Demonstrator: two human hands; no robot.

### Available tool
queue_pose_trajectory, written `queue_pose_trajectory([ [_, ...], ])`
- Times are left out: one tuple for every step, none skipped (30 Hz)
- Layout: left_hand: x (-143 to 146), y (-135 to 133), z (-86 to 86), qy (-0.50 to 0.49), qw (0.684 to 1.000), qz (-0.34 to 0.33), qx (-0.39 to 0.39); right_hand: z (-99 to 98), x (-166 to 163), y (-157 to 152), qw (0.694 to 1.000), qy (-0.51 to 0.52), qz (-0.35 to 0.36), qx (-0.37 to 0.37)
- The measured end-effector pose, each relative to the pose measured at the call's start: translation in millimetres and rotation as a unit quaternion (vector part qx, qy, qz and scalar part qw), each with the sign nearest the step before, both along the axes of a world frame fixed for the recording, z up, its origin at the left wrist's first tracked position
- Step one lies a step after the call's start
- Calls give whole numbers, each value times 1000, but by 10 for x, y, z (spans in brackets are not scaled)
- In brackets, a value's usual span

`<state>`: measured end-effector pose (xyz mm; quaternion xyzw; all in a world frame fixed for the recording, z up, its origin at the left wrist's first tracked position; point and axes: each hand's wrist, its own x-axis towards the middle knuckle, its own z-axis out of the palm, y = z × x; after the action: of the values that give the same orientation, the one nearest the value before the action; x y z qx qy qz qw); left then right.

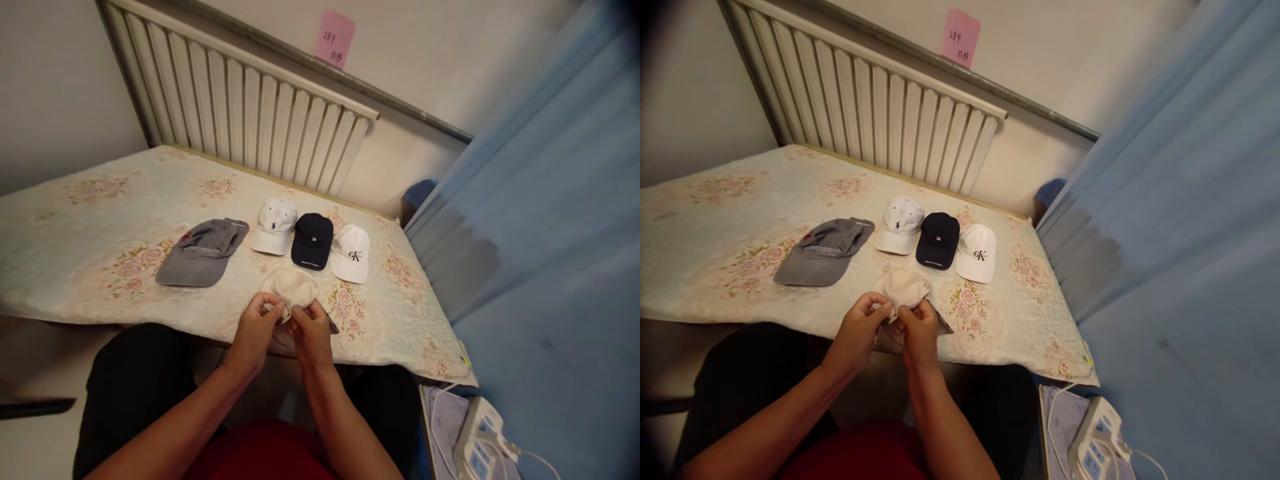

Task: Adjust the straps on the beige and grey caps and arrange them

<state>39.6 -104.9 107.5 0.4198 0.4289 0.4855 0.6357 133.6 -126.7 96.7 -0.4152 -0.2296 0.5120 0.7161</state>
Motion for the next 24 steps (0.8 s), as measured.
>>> queue_pose_trajectory([
  [-11,5,9,-6,1000,-21,-8,6,7,-4,1000,5,6,4],
  [-24,12,19,-10,999,-40,-18,10,16,-8,1000,10,15,11],
  [-38,20,31,-13,998,-54,-26,13,27,-13,999,14,28,21],
  [-53,30,42,-18,997,-64,-32,14,40,-18,998,18,42,30],
  [-67,41,52,-25,997,-69,-34,13,54,-22,997,19,58,38],
  [-79,51,59,-34,996,-71,-34,10,69,-25,996,19,72,44],
  [-88,60,62,-43,996,-71,-33,6,83,-27,995,17,84,46],
  [-94,67,63,-53,996,-71,-33,0,97,-26,995,15,92,46],
  [-98,71,61,-59,995,-71,-34,-7,112,-23,994,13,99,44],
  [-100,72,58,-62,995,-74,-36,-15,126,-19,993,13,106,43],
  [-100,71,56,-63,994,-79,-39,-23,141,-14,992,13,114,43],
  [-99,68,55,-63,993,-87,-43,-32,155,-8,991,13,123,42],
  [-97,63,56,-64,992,-95,-46,-40,169,-2,990,12,132,42],
  [-96,59,59,-67,991,-101,-48,-46,182,3,989,11,139,40],
  [-95,55,62,-70,991,-104,-48,-51,191,8,989,10,145,38],
  [-95,53,64,-74,991,-105,-47,-52,197,11,988,9,147,36],
  [-94,52,66,-76,990,-105,-46,-51,199,14,988,9,147,36],
  [-95,53,64,-76,991,-104,-45,-47,196,17,989,10,144,37],
  [-95,53,61,-71,991,-103,-45,-41,191,19,989,11,139,40],
  [-95,54,56,-63,992,-101,-45,-35,183,21,990,13,132,43],
  [-94,53,50,-52,993,-98,-44,-29,175,25,991,16,124,48],
  [-93,52,44,-40,994,-96,-41,-24,166,30,992,18,116,51],
  [-91,49,40,-29,994,-96,-35,-21,160,36,993,20,109,51],
  [-88,45,38,-21,995,-98,-28,-20,155,43,993,21,101,50],
])
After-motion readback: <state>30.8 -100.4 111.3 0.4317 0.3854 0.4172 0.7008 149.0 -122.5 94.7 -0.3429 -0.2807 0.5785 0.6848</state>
